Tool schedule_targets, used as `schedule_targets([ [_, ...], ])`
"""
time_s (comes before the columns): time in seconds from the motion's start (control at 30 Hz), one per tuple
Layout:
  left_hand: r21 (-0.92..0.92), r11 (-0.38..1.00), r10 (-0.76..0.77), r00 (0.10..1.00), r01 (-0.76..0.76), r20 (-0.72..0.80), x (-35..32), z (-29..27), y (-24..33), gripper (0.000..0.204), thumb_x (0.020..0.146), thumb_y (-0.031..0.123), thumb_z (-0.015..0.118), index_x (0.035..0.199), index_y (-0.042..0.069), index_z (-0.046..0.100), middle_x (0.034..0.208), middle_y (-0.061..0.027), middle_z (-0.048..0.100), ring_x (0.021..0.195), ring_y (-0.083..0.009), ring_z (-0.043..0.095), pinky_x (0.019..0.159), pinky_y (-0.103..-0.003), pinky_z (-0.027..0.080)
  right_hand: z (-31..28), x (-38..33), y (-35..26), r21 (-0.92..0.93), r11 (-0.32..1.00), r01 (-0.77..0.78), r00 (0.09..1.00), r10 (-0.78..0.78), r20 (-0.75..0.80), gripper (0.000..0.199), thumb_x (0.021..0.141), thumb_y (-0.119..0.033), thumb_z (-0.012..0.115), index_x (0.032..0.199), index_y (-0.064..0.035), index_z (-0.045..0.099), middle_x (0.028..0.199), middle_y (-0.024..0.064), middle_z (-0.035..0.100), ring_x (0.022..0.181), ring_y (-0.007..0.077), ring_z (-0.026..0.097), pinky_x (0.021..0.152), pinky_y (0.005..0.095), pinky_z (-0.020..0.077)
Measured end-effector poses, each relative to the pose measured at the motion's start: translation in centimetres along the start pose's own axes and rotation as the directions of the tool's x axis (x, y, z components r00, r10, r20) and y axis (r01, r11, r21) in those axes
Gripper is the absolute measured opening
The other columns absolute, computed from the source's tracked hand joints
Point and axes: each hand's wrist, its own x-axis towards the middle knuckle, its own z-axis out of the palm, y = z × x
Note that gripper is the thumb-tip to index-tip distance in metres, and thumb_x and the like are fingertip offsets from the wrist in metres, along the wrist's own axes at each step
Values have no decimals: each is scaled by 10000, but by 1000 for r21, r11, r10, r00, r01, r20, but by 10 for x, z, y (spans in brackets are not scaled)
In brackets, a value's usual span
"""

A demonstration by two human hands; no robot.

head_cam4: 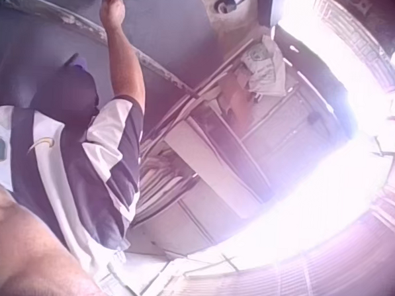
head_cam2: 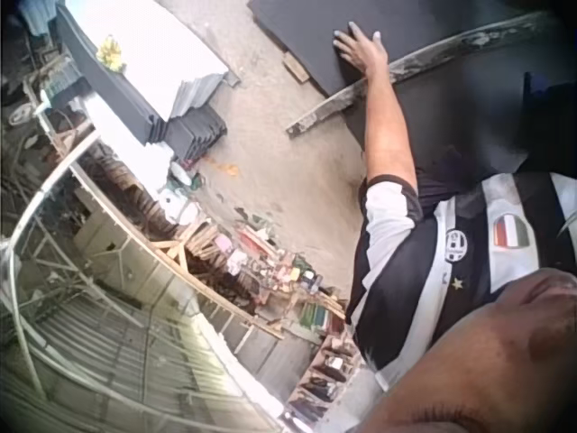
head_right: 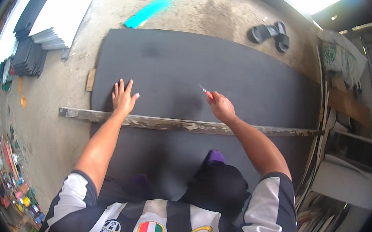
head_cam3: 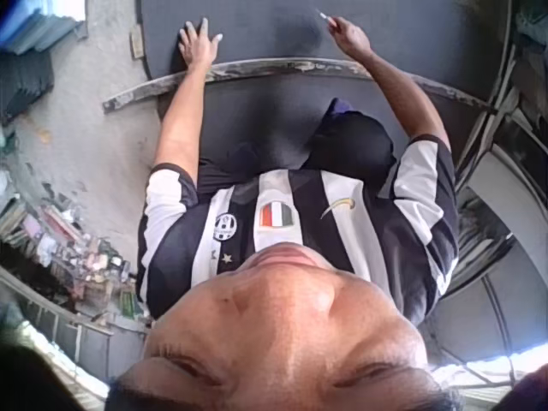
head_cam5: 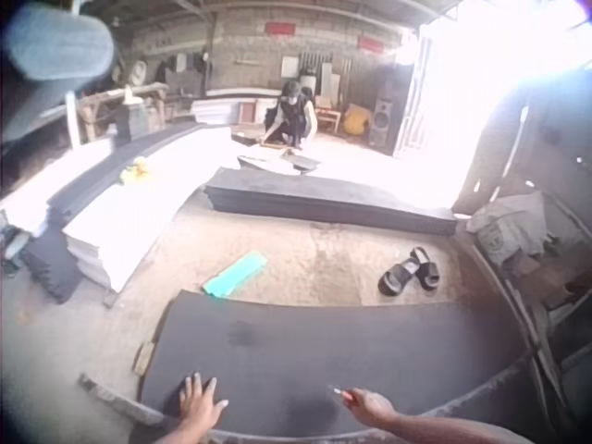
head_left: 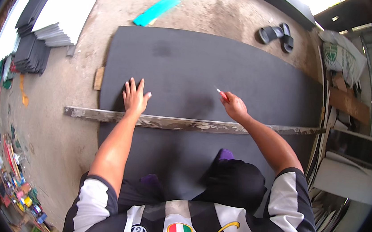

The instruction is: The person kneels on the floor and uses a utility knife and a wooden straightedge to cut a large dark gray sheet into smaller rectangular pieces. The person scores the material along the straightedge, snaps the cut sections, and separates them, repeating the process for multiple cuts.

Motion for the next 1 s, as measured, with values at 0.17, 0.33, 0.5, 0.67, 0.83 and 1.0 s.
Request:
schedule_targets([
  [0.17,62,862,501,864,-504,57,-84,54,64,1067,806,783,700,1614,138,433,1726,-249,217,1609,-458,147,1271,-629,196,28,-43,119,-157,969,191,970,-211,-118,326,986,-378,707,1241,-179,669,1060,102,681,932,368,719,787,488,574],
  [0.33,121,730,679,734,-673,-9,-103,78,101,914,772,608,842,1488,123,547,1687,-184,340,1591,-363,258,1245,-646,221,22,-93,216,-225,961,159,977,-186,-103,722,813,-530,827,1408,-188,601,1266,46,653,1038,281,735,837,420,604],
  [0.5,108,692,722,686,-714,-91,-91,78,97,773,694,443,935,1305,106,603,1546,-165,481,1556,-405,318,1229,-743,189,-8,-115,282,-374,925,70,980,-134,-149,881,791,-480,861,1535,-228,463,1491,67,514,1048,277,749,845,420,615],
  [0.67,144,711,700,711,-688,-61,-85,77,89,776,682,375,953,1304,111,570,1543,-128,499,1555,-399,330,1232,-733,206,-22,-113,296,-356,934,33,966,-121,-229,651,860,-429,806,1415,-221,535,1377,46,582,974,269,762,773,406,609],
  [0.83,123,723,690,718,-680,-88,-66,71,96,746,694,332,950,1303,131,568,1634,-95,432,1580,-366,297,1266,-669,213,-31,-115,292,-340,940,23,922,-151,-357,637,845,-389,820,1391,-209,546,1313,30,608,930,264,758,749,401,598],
  [1.0,142,758,648,761,-637,-43,-61,56,107,720,722,316,940,1304,114,568,1706,-114,340,1605,-374,245,1266,-647,239,-40,-122,284,-302,953,28,906,-151,-395,606,847,-392,822,1350,-194,549,1268,26,612,940,268,757,755,417,597],
])
